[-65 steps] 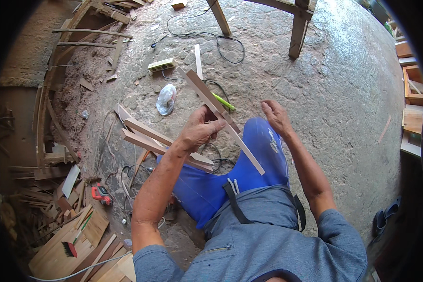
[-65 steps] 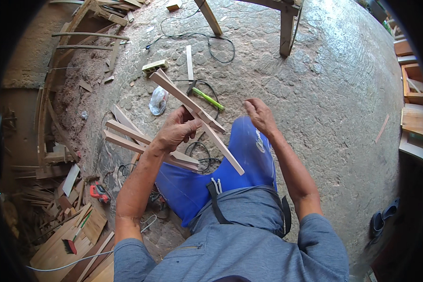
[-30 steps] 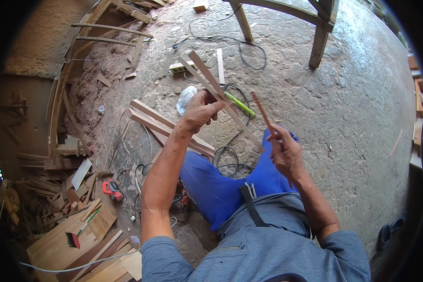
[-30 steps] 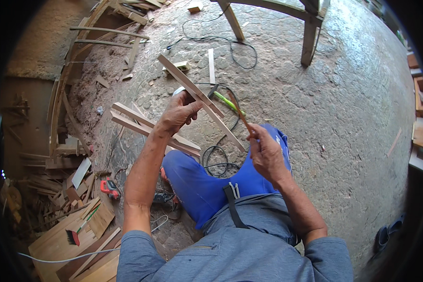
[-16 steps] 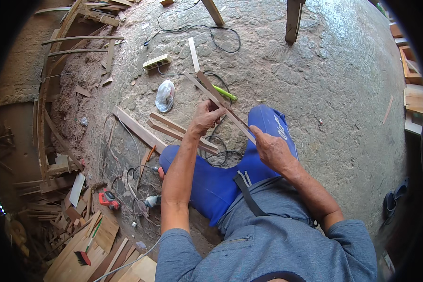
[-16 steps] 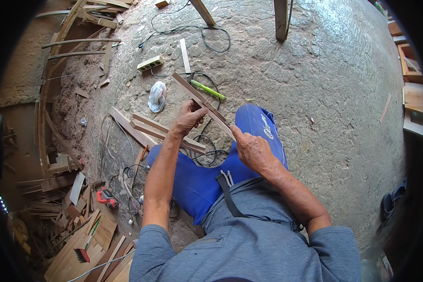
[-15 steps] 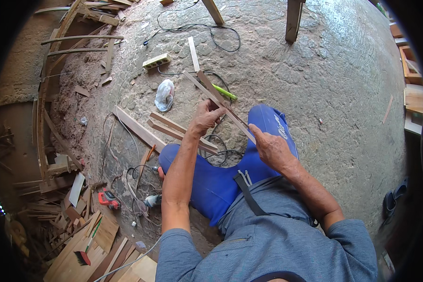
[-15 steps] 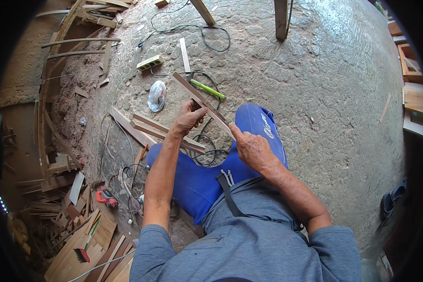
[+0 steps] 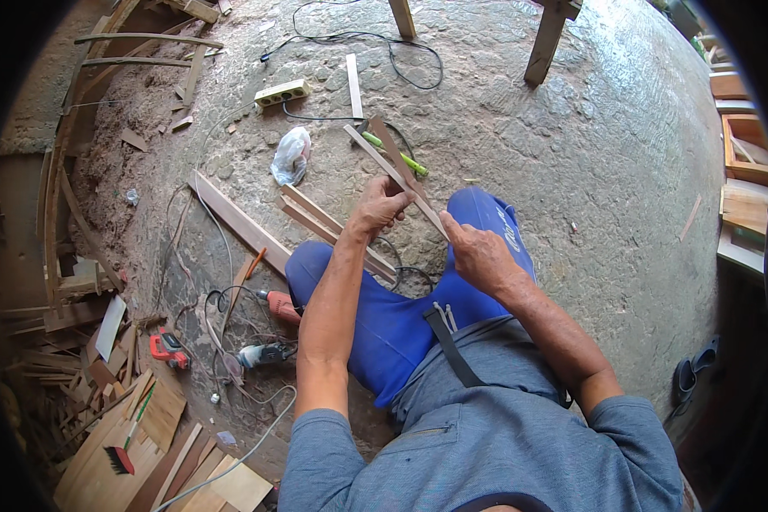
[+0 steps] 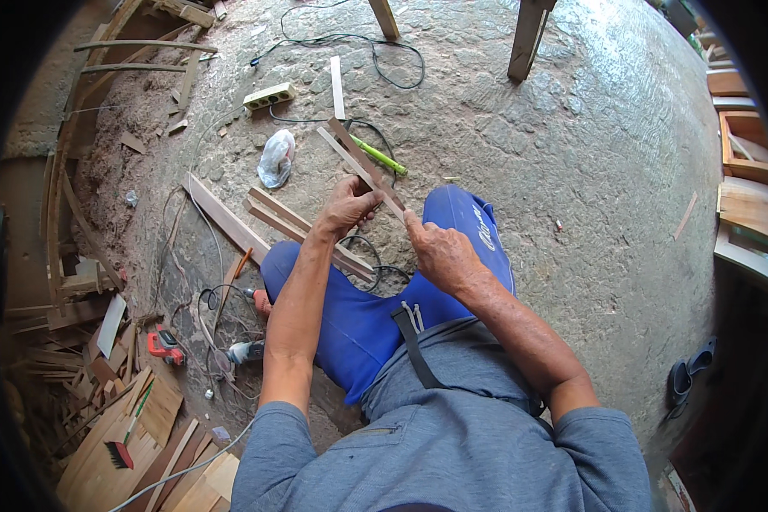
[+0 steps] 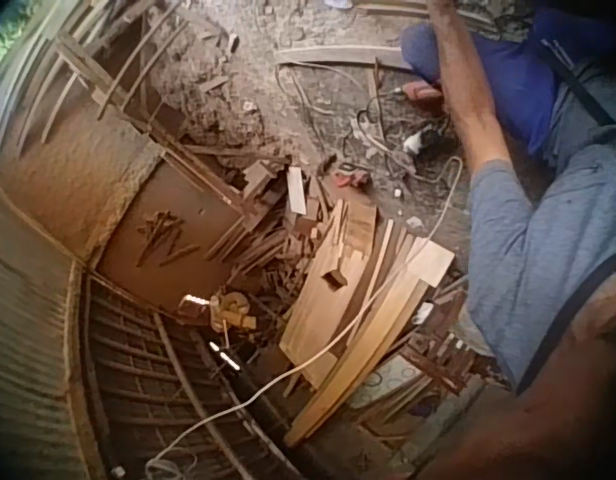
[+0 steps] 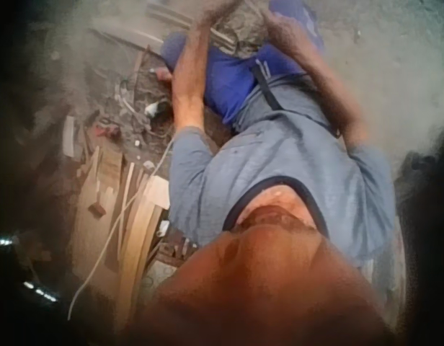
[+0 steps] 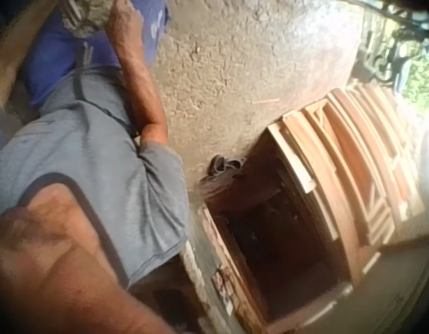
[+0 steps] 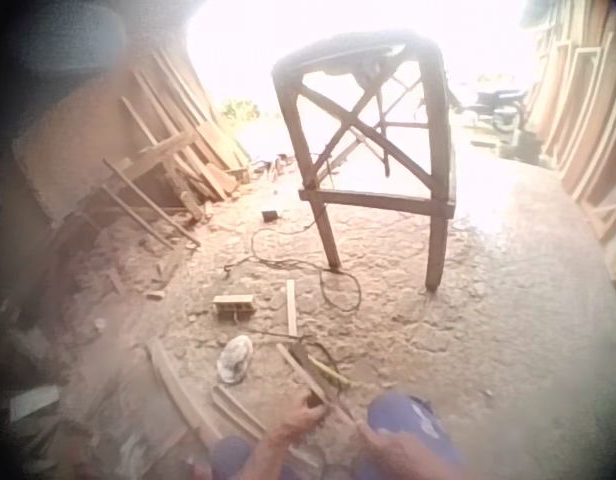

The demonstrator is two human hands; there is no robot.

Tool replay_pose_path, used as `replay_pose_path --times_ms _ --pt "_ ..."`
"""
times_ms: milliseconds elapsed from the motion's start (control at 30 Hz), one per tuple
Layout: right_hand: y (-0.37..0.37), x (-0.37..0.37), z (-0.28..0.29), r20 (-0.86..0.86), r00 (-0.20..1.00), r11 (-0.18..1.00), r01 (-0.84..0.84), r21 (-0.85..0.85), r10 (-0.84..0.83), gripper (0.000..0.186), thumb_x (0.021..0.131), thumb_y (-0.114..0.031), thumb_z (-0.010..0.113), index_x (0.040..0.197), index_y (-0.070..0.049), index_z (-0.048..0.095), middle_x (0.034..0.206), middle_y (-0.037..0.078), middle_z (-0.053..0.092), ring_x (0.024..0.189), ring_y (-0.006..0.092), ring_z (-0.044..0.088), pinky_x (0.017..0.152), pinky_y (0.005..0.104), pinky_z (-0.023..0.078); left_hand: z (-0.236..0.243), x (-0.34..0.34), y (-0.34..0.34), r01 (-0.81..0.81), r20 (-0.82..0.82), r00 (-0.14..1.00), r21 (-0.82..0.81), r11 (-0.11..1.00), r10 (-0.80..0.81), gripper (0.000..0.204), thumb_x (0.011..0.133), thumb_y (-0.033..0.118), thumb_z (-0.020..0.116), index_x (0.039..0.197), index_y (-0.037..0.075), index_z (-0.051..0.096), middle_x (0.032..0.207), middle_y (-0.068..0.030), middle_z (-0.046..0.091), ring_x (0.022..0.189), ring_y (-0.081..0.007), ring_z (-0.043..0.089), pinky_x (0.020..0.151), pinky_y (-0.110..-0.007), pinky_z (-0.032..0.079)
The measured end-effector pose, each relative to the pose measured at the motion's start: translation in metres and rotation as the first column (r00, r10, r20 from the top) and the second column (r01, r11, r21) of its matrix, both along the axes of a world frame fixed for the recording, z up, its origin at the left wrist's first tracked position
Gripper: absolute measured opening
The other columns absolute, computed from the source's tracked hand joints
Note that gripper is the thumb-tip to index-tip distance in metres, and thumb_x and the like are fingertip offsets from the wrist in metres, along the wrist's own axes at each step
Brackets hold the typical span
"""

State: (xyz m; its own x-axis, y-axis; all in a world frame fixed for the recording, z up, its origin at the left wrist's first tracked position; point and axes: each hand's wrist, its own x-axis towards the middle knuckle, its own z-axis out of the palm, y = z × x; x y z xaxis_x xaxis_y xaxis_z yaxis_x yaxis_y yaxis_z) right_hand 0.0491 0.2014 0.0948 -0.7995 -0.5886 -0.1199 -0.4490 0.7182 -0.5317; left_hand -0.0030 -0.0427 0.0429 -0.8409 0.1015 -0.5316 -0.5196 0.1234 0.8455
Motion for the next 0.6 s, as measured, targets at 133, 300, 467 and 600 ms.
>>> replay_pose_path --times_ms 133,300,467,600 --pt "-0.007 0.003 -0.001 0.046 0.999 0.995 0.011 0.095 -0.015 0.048 0.089 -0.004 0.055 0.136 0.003 0.047 0.087 0.022 0.068 0.076 0.0391 0.071 0.067 0.05 0.057 -0.007 0.007 0.005 -0.018 0.024 1.0 0.012 1.0 0.018 0.026 0.09 0.02 0.074 0.104 0.002 0.062 0.081 -0.001 0.061 0.059 -0.0069 0.058 0.042 -0.021 0.041" --pt "-0.007 0.006 -0.001 0.03 0.999 0.99 0.032 0.135 -0.036 0.05 0.087 -0.003 0.053 0.137 0.005 0.046 0.088 0.024 0.069 0.077 0.0412 0.07 0.069 0.0513 0.056 -0.009 0.007 0.01 0.031 0.024 0.999 -0.032 0.999 -0.03 0.03 0.091 0.024 0.074 0.105 0.001 0.062 0.083 -0.0021 0.061 0.059 -0.0073 0.058 0.042 -0.021 0.041" --pt "-0.01 -0.001 -0.003 0.094 0.995 0.983 0.029 0.183 -0.047 0.046 0.087 -0.002 0.053 0.132 0.006 0.047 0.086 0.025 0.07 0.079 0.0425 0.07 0.07 0.0523 0.056 -0.016 0.007 0.016 0.044 0.038 0.998 0.022 0.999 -0.044 0.028 0.091 0.025 0.074 0.104 0.003 0.063 0.083 -0.002 0.062 0.06 -0.0073 0.058 0.042 -0.021 0.042" --pt "-0.013 -0.006 0.002 0.116 0.993 0.979 0.008 0.204 -0.033 0.035 0.09 -0.004 0.052 0.122 0.007 0.05 0.085 0.027 0.07 0.08 0.044 0.071 0.069 0.0527 0.057 -0.024 0.007 0.015 0.061 0.059 0.996 0.033 0.998 -0.063 0.027 0.091 0.025 0.074 0.103 0.004 0.063 0.082 -0.0011 0.063 0.061 -0.007 0.059 0.042 -0.021 0.042"
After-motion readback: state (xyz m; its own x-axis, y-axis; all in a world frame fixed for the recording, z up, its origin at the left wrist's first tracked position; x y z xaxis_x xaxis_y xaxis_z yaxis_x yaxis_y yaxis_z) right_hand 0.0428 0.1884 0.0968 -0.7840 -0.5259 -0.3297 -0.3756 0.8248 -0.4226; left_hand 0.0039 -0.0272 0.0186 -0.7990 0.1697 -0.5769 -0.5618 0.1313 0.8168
